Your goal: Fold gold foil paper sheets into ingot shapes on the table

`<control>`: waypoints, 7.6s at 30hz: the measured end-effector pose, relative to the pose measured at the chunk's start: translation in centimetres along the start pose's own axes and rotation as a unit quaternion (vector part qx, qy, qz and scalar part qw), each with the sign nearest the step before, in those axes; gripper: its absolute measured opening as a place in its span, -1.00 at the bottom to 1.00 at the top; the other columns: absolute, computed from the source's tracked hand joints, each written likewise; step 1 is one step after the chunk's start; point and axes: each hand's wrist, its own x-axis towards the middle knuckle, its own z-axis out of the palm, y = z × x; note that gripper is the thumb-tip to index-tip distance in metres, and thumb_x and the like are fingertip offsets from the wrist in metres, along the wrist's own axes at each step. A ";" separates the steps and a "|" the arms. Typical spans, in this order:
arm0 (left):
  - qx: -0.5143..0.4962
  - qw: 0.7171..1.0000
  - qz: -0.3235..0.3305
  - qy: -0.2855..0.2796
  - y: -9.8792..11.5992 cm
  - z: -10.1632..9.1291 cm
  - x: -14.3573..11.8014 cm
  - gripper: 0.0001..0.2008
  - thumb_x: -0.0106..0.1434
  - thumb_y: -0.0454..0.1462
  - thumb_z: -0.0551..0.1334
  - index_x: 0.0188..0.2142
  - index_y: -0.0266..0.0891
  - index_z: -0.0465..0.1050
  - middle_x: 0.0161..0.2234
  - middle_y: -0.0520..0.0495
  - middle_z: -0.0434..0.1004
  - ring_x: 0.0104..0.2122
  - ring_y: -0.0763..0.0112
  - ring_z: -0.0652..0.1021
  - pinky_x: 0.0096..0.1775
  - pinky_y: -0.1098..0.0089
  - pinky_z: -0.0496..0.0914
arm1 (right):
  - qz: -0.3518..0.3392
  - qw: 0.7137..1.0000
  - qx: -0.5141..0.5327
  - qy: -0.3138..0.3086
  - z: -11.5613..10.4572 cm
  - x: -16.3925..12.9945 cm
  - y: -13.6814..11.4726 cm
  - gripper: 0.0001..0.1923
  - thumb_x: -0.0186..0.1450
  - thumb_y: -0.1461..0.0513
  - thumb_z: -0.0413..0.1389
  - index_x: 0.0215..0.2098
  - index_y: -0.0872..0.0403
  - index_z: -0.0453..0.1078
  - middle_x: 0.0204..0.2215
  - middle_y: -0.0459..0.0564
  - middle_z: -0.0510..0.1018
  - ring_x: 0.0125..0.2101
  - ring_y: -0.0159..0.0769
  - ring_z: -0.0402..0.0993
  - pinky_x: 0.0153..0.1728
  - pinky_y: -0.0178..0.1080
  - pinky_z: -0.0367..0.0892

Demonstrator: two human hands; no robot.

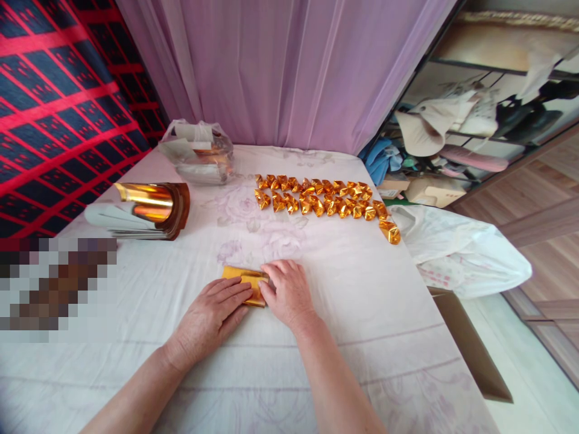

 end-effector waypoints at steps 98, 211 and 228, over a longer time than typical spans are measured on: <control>-0.247 0.896 -0.326 0.174 -1.7 0.1 -0.3 -0.76 0.21 -0.18 0.26 -0.14 -0.16 0.55 -0.33 0.00 0.62 -0.37 0.40 0.60 -0.26 0.41 0.51 | 0.013 0.961 0.274 0.038 -0.8 0.4 0.9 -0.92 0.28 0.26 0.11 -0.39 0.01 0.41 -0.37 -0.04 0.60 -0.30 -0.27 0.54 -0.20 -0.21 0.41; 0.023 0.971 -0.236 0.018 -2.0 -1.0 0.2 -0.84 0.31 -0.27 0.20 -0.29 -0.10 0.59 -0.31 -0.03 0.56 -0.29 0.24 0.52 -0.19 0.21 0.35 | 0.058 0.998 0.031 -0.003 0.1 0.1 -0.2 -0.90 0.25 0.31 0.15 -0.41 -0.01 0.42 -0.42 -0.11 0.57 -0.33 -0.27 0.47 -0.31 -0.24 0.16; 0.037 0.963 -0.266 -0.031 -0.6 -1.8 0.4 -0.78 0.15 -0.21 0.36 -0.18 -0.11 0.52 -0.16 -0.06 0.52 -0.13 0.13 0.48 -0.06 0.10 0.34 | 0.040 0.999 0.024 -0.022 -0.3 0.2 0.0 -0.90 0.27 0.30 0.16 -0.41 0.00 0.45 -0.41 -0.09 0.56 -0.33 -0.26 0.47 -0.30 -0.23 0.17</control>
